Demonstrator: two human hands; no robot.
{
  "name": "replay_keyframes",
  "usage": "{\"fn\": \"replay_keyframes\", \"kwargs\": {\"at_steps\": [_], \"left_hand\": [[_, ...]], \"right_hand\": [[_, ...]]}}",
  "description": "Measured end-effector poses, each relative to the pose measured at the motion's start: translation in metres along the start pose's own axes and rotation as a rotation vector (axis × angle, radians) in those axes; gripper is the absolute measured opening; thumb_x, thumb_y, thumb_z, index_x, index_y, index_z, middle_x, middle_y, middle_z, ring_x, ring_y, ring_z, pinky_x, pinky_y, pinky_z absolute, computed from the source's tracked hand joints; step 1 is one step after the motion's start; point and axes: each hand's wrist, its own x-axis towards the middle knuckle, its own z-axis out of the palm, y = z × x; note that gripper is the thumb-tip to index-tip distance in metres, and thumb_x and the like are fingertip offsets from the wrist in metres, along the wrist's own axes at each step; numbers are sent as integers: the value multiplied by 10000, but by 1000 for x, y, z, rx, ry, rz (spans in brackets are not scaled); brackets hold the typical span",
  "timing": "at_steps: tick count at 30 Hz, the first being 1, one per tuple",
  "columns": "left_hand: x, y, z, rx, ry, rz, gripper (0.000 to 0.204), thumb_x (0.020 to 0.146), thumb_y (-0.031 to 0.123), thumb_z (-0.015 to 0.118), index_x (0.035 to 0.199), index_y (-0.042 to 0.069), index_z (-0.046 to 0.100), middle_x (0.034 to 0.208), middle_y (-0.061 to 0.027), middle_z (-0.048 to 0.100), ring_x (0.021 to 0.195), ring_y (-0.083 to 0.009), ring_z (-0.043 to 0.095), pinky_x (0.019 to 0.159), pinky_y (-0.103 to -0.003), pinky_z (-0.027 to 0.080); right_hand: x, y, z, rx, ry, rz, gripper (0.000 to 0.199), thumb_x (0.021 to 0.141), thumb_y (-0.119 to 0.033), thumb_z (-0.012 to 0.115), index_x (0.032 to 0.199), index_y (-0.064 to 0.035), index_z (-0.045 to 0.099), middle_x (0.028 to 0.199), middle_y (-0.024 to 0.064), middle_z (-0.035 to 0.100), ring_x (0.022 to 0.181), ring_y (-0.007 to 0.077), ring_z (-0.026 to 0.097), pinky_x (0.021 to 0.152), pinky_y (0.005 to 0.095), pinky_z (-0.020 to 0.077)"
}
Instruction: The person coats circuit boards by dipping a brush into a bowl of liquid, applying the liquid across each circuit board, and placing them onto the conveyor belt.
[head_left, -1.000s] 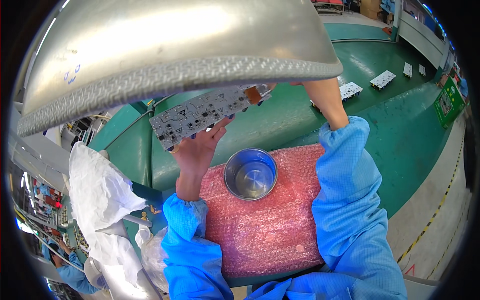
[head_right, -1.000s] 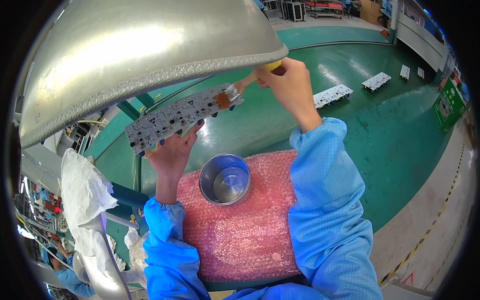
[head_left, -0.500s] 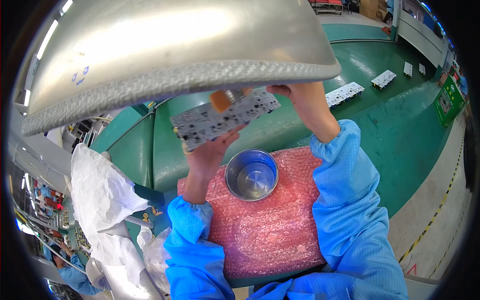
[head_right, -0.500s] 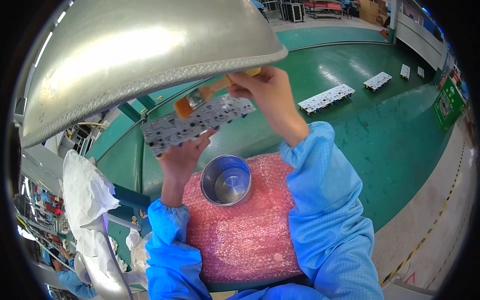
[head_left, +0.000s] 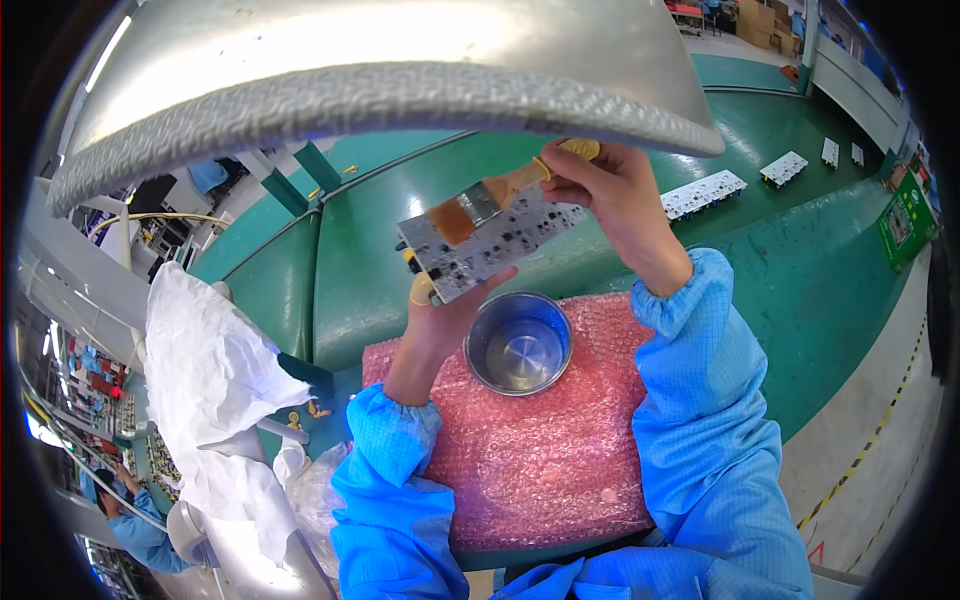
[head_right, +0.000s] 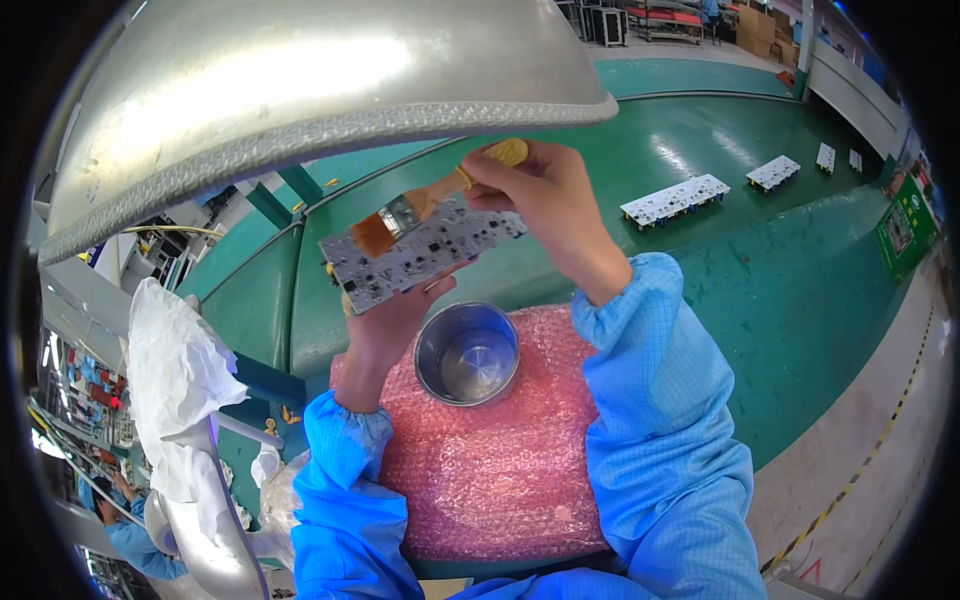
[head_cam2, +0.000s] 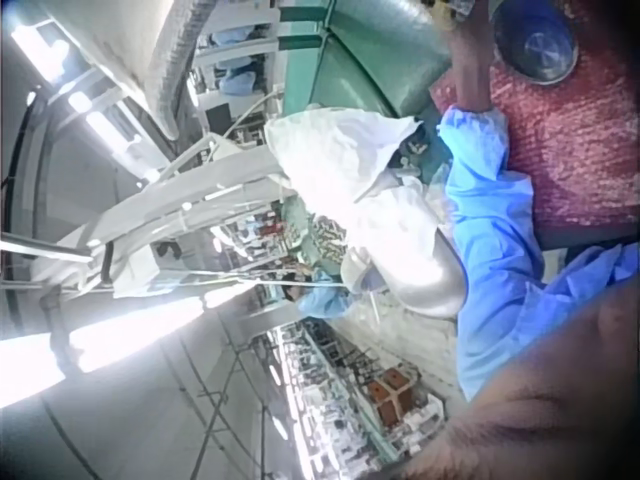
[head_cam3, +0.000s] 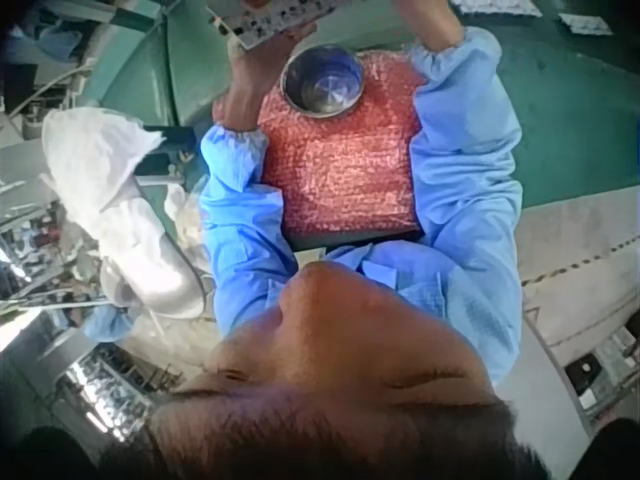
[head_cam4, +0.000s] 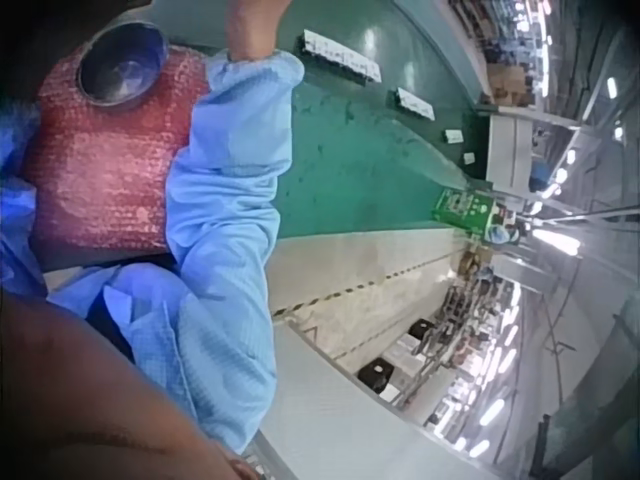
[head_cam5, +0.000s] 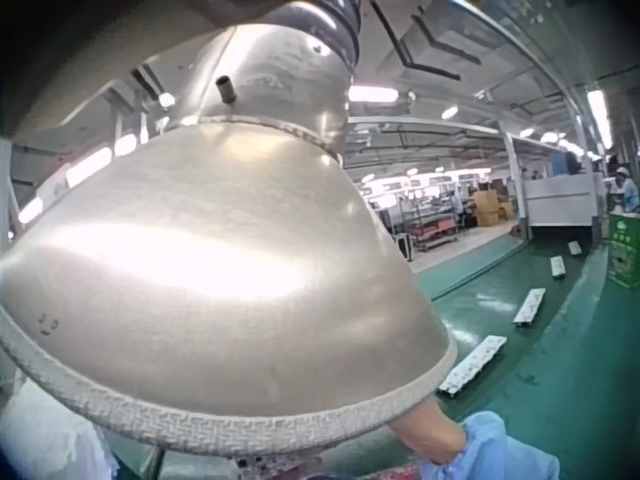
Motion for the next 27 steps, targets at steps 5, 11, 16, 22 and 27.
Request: {"fn": "replay_keyframes", "kwargs": {"at_steps": [5, 11, 16, 22, 27], "left_hand": [[1, 7, -23, 1, 42, 77, 651, 893, 489, 514, 1369, 62, 390, 1351, -140, 470, 1229, -326, 462, 1029, -503, 377], [5, 16, -6, -113, -14, 92, 702, 890, 527, 479, 1403, 66, 350, 1412, -196, 398, 1270, -451, 394, 989, -482, 415], [7, 20, -6, -291, 17, 107, 811, 818, 581, 557, 1425, 100, 318, 1458, -213, 302, 1298, -534, 285, 955, -474, 437], [11, 30, -21, -310, 110, 151, 908, 726, 614, 669, 1416, 130, 333, 1463, -255, 223, 1321, -537, 231, 927, -468, 459], [10, 26, -15, -260, 95, 130, 877, 740, 617, 652, 1405, 131, 353, 1467, -255, 210, 1318, -529, 241, 918, -459, 470]], "right_hand": [[17, 3, -39, -229, 179, -61, 262, 846, -138, 688, 973, 88, 646, 891, 122, 672, 784, 168, 669, 728, 264, 568], [10, -17, -57, -725, 310, -256, 218, 838, -124, 695, 960, 56, 674, 870, 101, 696, 804, 143, 658, 731, 272, 528], [9, -4, -51, -689, 1, -482, 174, 821, -83, 694, 979, -11, 705, 887, 71, 712, 789, 139, 650, 732, 271, 514], [6, -11, -51, -756, -148, -337, 166, 790, -67, 707, 951, -28, 716, 885, 99, 709, 788, 166, 655, 733, 282, 513], [8, 0, -44, -705, -5, -472, 168, 784, -61, 709, 949, -33, 715, 880, 102, 708, 785, 171, 659, 727, 286, 512]]}}
